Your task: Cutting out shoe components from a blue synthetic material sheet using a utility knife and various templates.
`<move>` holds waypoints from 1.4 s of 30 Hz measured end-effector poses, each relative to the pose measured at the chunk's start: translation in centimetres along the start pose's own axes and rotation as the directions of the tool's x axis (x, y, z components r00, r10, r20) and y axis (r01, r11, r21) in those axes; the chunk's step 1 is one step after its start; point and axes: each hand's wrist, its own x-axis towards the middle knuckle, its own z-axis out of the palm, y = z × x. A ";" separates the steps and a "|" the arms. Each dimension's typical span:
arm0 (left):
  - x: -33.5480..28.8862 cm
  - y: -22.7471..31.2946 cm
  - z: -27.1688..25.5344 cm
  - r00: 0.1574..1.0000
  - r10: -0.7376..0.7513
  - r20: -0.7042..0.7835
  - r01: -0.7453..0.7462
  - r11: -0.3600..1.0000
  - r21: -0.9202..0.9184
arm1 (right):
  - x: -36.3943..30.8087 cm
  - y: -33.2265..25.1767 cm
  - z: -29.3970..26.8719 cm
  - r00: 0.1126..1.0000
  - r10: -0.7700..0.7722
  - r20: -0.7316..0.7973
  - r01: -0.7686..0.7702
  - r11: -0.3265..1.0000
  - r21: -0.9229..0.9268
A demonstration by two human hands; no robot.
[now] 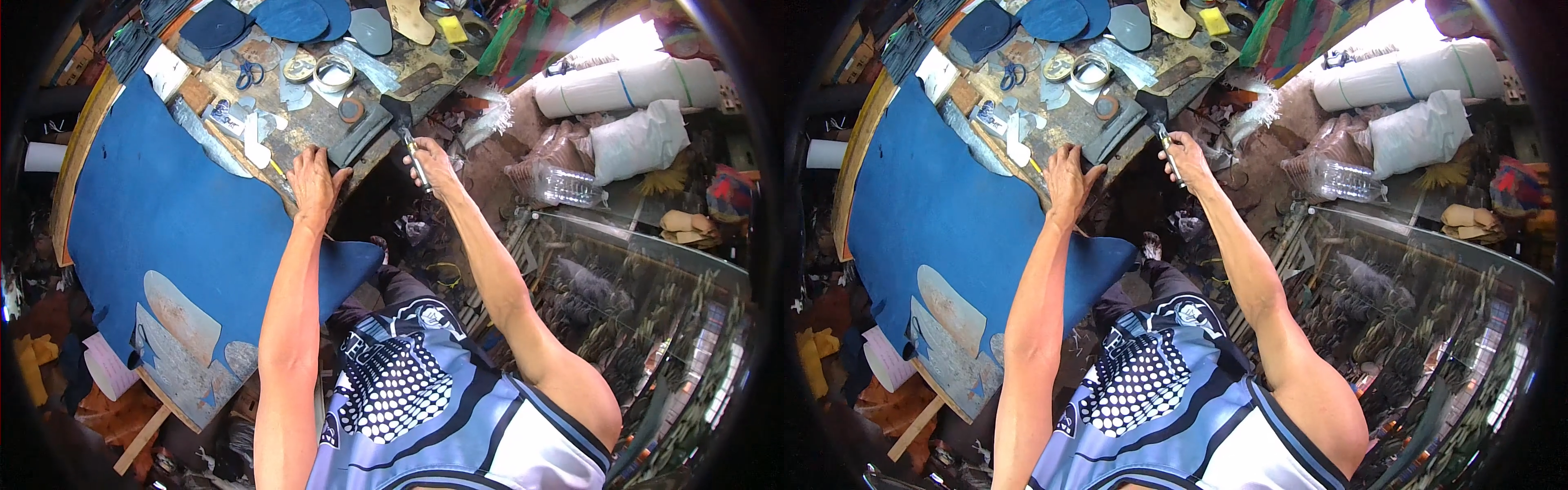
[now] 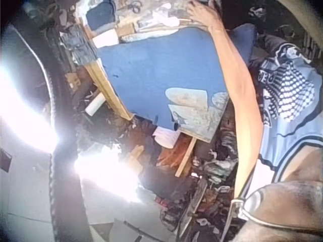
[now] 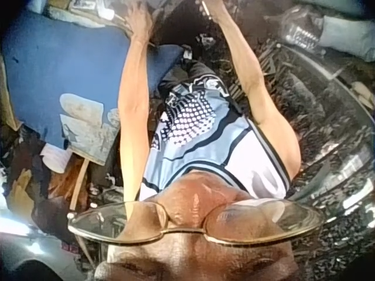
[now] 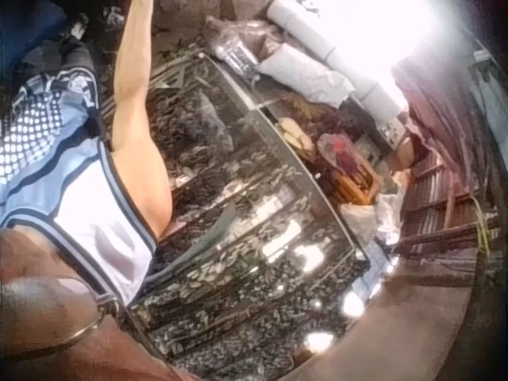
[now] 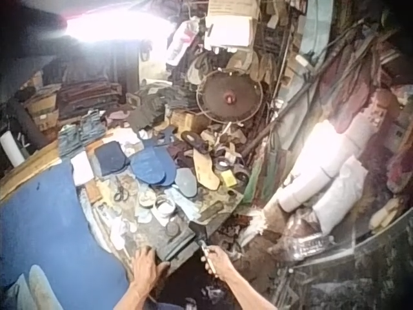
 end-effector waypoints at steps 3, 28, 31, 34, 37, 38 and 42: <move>0.1 0.0 0.1 1.000 0.010 -0.012 -0.010 1.000 -0.013 | -0.5 0.2 0.0 1.000 -0.006 0.003 0.005 1.000 0.018; -30.7 -14.7 -21.9 0.723 -0.594 -0.354 0.414 0.782 -0.467 | -18.5 5.5 0.1 0.989 0.053 0.137 -0.134 0.711 0.691; -35.6 -21.4 -23.5 0.822 -0.459 -0.339 0.451 0.886 -0.106 | -19.7 1.4 8.0 0.968 0.066 0.240 -0.218 0.692 0.688; -36.8 -26.5 -23.9 0.884 -0.415 -0.216 0.421 0.907 -0.020 | -22.4 -0.7 18.0 0.974 0.155 0.163 -0.206 0.905 0.372; -36.7 -30.3 -24.1 0.943 -0.327 -0.067 0.329 0.944 0.007 | -26.0 -1.5 27.2 0.947 0.105 0.304 -0.060 0.986 -0.156; -36.8 -31.0 -24.7 0.963 -0.269 0.002 0.269 0.962 0.044 | -27.3 -2.0 30.5 0.937 0.142 0.321 0.017 0.896 -0.445; -37.5 -32.7 -25.8 0.983 -0.163 0.080 0.160 0.986 0.040 | -29.4 -0.9 38.7 0.621 0.119 0.775 0.598 0.567 -0.566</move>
